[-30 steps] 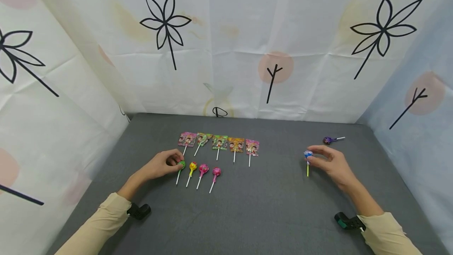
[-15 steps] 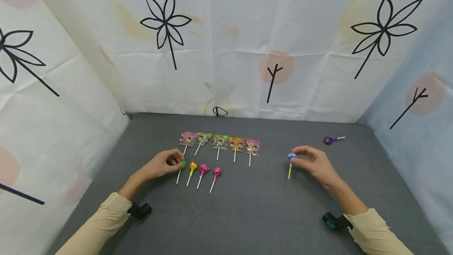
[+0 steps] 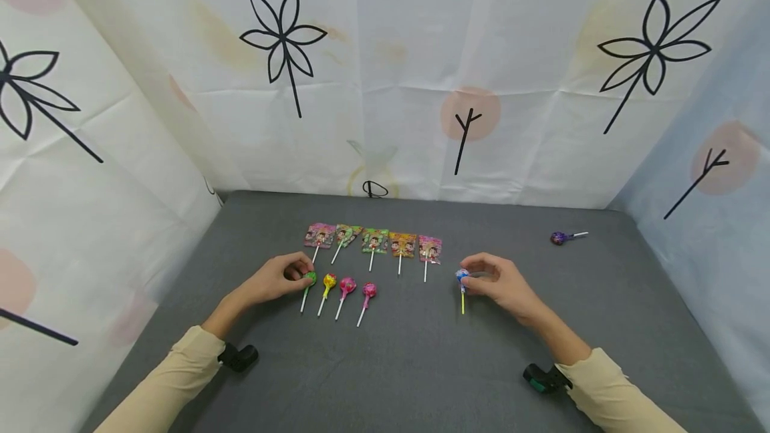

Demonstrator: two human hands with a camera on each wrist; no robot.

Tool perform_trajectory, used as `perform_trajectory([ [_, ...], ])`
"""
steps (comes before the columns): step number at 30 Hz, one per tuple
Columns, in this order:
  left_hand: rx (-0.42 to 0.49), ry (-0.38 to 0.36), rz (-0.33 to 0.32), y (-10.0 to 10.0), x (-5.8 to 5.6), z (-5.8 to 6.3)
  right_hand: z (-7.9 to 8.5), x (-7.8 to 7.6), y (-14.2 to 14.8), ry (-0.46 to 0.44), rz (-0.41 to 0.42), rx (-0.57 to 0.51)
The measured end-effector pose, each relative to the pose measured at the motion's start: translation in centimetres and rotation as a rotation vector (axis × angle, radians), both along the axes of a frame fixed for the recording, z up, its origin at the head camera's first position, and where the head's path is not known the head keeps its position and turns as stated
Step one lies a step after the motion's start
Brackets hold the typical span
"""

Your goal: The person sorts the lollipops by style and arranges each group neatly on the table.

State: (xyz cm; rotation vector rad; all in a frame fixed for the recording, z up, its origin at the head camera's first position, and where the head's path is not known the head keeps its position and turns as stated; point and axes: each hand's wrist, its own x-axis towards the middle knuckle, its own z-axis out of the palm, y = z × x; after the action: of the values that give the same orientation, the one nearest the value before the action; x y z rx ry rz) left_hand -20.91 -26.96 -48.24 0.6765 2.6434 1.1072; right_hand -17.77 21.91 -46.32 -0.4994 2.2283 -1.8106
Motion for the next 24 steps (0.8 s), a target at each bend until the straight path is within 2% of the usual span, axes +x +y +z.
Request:
perform_trajectory([
  [6,0.008,-0.003,-0.004,0.0,-0.2,-0.1,0.0,0.0,-2.4,-0.029,0.078,-0.044],
  [12,0.018,-0.003,-0.009,-0.1,-0.3,-0.1,-0.1,0.0,-4.6,-0.020,0.140,-0.074],
  [24,-0.003,-0.004,-0.010,0.0,-0.2,0.0,-0.9,0.3,-8.7,0.020,0.144,-0.039],
])
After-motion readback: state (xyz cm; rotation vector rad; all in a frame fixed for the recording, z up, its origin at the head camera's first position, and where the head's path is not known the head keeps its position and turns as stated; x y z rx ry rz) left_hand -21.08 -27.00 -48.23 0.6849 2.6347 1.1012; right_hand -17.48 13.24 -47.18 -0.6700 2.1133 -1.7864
